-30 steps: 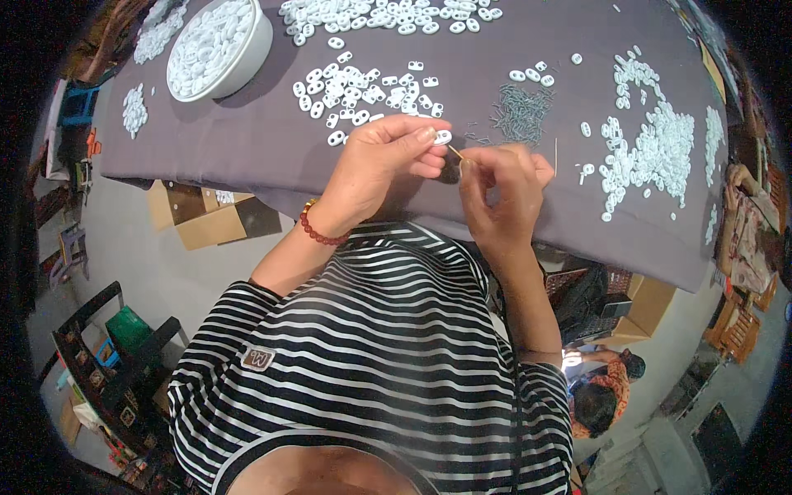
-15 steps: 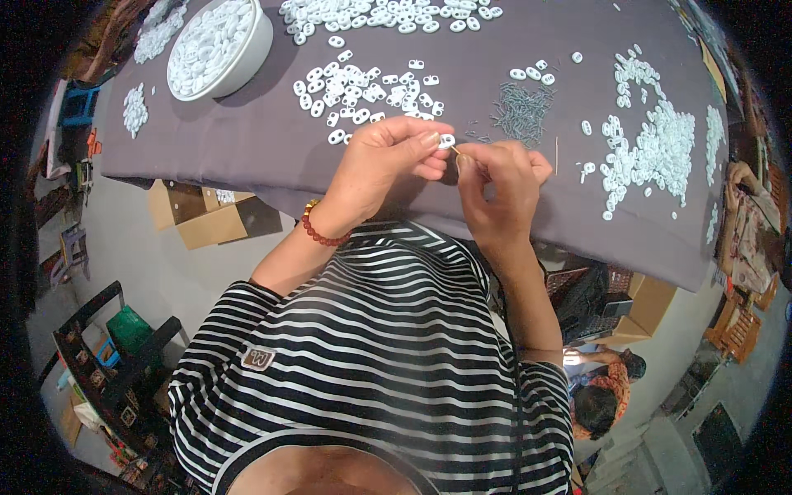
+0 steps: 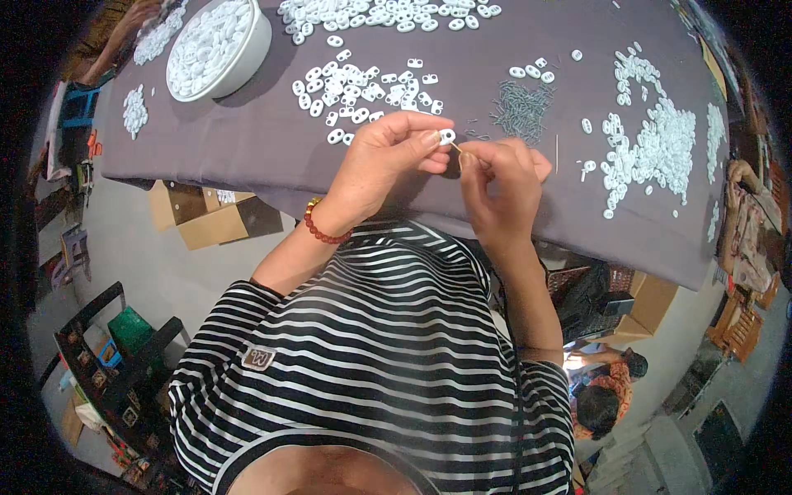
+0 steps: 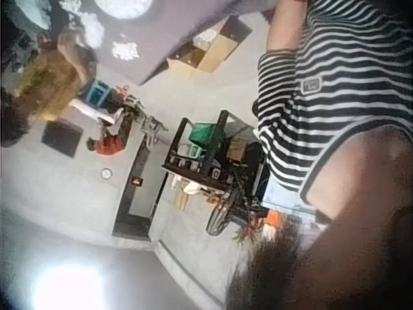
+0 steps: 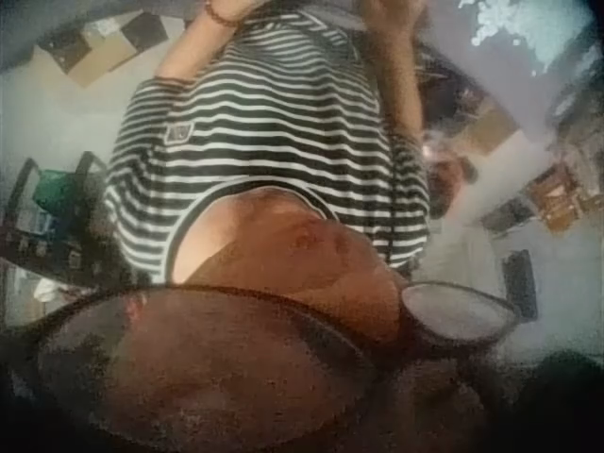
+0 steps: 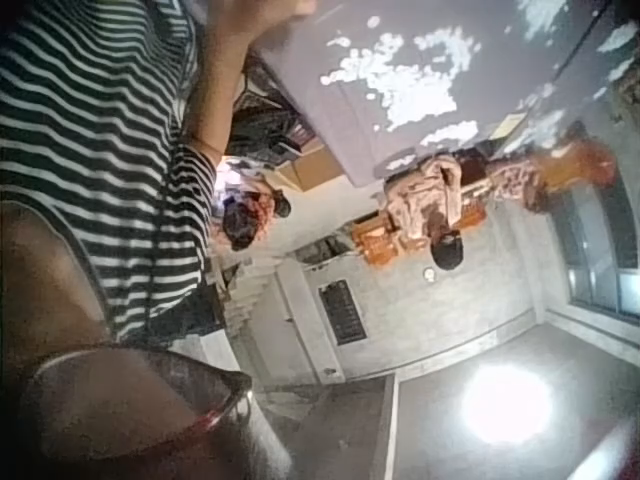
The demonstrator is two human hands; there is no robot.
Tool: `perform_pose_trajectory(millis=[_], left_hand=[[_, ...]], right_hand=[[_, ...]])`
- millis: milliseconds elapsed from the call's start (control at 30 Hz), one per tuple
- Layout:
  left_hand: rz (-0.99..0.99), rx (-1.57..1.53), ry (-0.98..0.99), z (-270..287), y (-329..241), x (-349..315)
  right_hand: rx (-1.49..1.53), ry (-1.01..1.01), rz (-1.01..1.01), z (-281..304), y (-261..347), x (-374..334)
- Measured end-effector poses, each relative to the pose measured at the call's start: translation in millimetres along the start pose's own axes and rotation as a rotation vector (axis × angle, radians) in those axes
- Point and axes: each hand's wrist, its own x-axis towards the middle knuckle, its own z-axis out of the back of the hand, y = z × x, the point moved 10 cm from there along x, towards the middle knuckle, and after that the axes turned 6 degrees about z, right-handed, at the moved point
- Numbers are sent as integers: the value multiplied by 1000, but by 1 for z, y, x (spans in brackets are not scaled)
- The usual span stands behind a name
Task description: The person assembles plastic components by picking up plastic pieces from the table and inserting metal pins into them by hand.
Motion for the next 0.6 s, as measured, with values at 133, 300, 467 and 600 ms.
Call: perform_pose_trajectory(millis=[133,300,467,600], left_hand=[[-25,-8,15,-1,1,0],[-79,-42,27,-1,-4,1],[-76,3,61,-5,-4,0],[-114,6,95,-8,-11,-2]], right_hand=[[-37,-34,56,1,5,1],[-53,-65,85,7,8,1],[120,-24,-59,-1,-5,-2],[313,-36,-217,-9,-24,-8]])
